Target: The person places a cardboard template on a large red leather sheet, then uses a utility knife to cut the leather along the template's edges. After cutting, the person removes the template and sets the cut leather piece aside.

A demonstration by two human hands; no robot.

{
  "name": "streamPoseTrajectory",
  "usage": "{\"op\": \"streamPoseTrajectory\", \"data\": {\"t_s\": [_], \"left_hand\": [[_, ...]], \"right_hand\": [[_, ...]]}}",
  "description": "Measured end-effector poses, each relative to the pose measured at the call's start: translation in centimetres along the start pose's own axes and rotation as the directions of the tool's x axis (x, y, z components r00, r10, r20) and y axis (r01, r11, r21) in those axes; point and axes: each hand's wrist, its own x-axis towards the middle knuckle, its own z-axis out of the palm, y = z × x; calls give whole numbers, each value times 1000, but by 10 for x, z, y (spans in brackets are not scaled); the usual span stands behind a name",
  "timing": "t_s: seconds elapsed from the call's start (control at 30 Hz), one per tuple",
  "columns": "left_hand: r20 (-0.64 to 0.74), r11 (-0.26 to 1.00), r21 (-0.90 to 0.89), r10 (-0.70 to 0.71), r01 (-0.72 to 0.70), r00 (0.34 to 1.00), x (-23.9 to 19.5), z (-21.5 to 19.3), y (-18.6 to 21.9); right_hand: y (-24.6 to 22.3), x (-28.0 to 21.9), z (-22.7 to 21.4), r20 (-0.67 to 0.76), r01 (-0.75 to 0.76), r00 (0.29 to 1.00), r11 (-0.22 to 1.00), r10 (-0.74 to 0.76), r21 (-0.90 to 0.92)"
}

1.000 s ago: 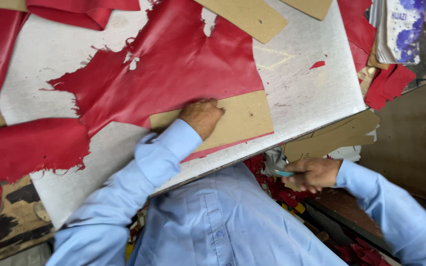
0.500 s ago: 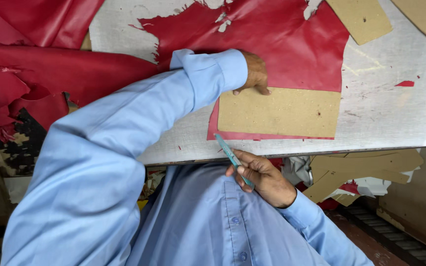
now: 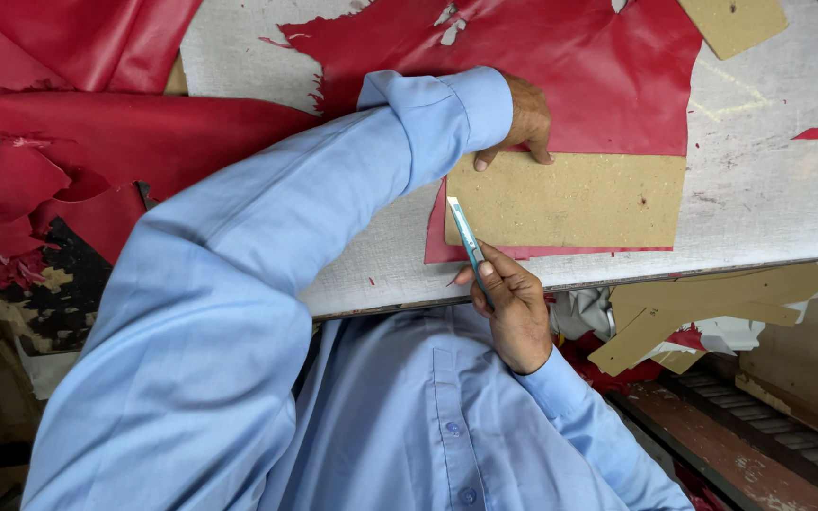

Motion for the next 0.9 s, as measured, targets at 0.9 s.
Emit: {"op": "streamPoseTrajectory", "data": {"t_s": [0.9], "left_hand": [[-47, 1000, -7, -1, 0, 999, 14, 3, -9]], "right_hand": [[-13, 98, 55, -64, 279, 776, 432, -628, -858]]}}
